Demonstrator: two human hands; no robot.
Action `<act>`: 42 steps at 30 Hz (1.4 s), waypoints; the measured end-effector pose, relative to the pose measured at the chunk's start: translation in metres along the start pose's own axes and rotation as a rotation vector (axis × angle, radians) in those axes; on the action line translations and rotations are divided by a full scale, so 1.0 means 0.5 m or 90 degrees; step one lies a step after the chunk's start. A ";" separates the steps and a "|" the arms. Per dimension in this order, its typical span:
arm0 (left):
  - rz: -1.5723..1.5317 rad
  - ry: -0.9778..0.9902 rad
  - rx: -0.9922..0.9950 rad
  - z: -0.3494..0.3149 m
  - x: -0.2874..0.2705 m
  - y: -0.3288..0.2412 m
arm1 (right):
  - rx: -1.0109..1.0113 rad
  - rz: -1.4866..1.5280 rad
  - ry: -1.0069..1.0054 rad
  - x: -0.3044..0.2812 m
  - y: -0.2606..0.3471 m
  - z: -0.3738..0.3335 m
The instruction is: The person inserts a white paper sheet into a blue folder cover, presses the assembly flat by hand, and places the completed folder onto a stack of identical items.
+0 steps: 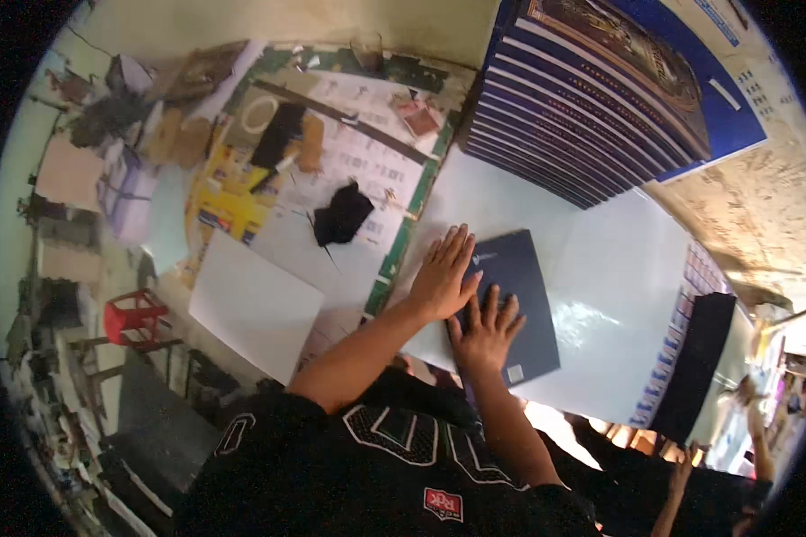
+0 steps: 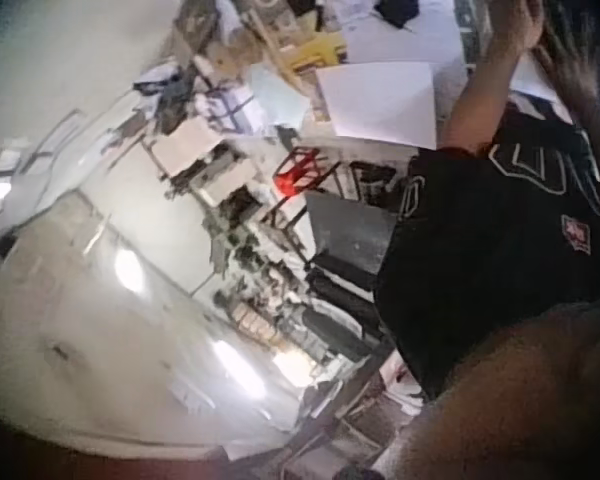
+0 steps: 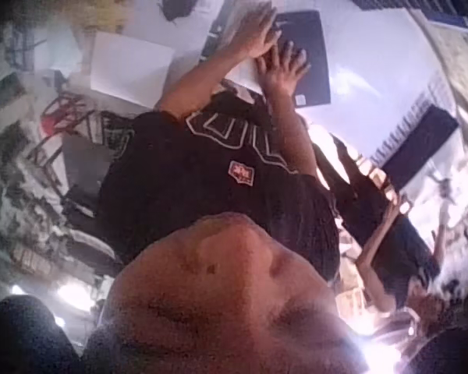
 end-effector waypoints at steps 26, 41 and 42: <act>-0.104 -0.077 0.156 0.165 0.160 -0.121 | -0.065 0.262 -0.111 0.018 -0.050 0.011; 0.028 0.173 0.033 0.237 -0.049 0.066 | -0.029 0.253 -0.159 0.014 -0.061 -0.004; 0.020 0.134 0.009 0.207 -0.120 0.134 | -0.016 0.253 -0.154 0.019 -0.063 -0.008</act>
Point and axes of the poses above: each hand's wrist, its own z-axis towards the middle knuckle, its own x-axis out of the palm, y = z × x, the point moved 4 cm from there along z, towards the middle knuckle, and after that the axes turned 4 degrees about x, right-handed, at the moved point
